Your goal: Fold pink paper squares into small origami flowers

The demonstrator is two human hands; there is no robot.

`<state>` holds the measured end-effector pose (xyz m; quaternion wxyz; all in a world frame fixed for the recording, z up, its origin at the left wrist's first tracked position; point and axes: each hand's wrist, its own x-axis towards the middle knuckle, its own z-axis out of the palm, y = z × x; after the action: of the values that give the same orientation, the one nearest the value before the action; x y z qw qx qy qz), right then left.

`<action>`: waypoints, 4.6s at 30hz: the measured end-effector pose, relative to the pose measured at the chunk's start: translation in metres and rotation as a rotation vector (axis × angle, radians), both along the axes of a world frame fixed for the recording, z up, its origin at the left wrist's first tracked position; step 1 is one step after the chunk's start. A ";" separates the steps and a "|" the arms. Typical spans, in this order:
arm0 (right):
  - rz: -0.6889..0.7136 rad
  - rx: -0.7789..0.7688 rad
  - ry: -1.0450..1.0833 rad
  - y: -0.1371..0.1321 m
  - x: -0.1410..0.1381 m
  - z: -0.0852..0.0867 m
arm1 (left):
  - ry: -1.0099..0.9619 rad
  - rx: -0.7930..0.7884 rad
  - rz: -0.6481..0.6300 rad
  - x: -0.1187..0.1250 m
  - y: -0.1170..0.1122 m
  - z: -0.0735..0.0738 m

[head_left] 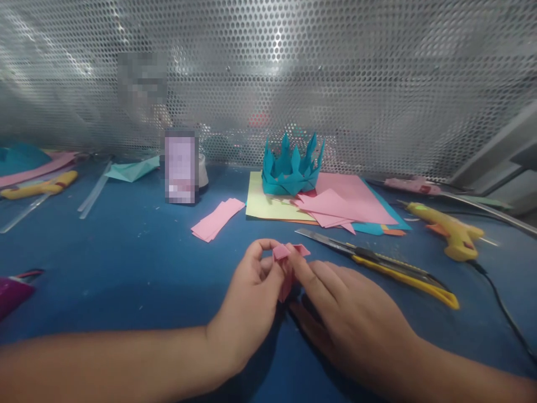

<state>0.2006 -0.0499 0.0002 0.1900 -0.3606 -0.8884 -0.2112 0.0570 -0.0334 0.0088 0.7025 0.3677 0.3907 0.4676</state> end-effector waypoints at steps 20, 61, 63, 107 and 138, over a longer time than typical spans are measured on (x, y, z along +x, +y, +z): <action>0.014 -0.074 0.040 -0.001 0.006 -0.005 | 0.084 -0.011 -0.027 -0.001 0.000 -0.003; 0.111 -0.173 0.005 0.011 0.024 -0.002 | -0.164 -0.156 0.023 -0.001 0.003 0.001; 0.171 -0.274 0.213 0.012 0.025 0.000 | -0.137 -0.161 0.025 -0.001 0.003 0.001; -0.044 -0.875 0.939 0.014 0.010 0.009 | 0.052 0.005 -0.160 -0.004 -0.001 -0.002; -0.101 -0.934 0.969 0.016 0.014 0.010 | 0.149 0.006 -0.238 -0.003 -0.002 0.005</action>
<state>0.2149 -0.0336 0.0100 0.3809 -0.5000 -0.6830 0.3721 0.0541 -0.0350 0.0140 0.7210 0.4475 0.3938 0.3534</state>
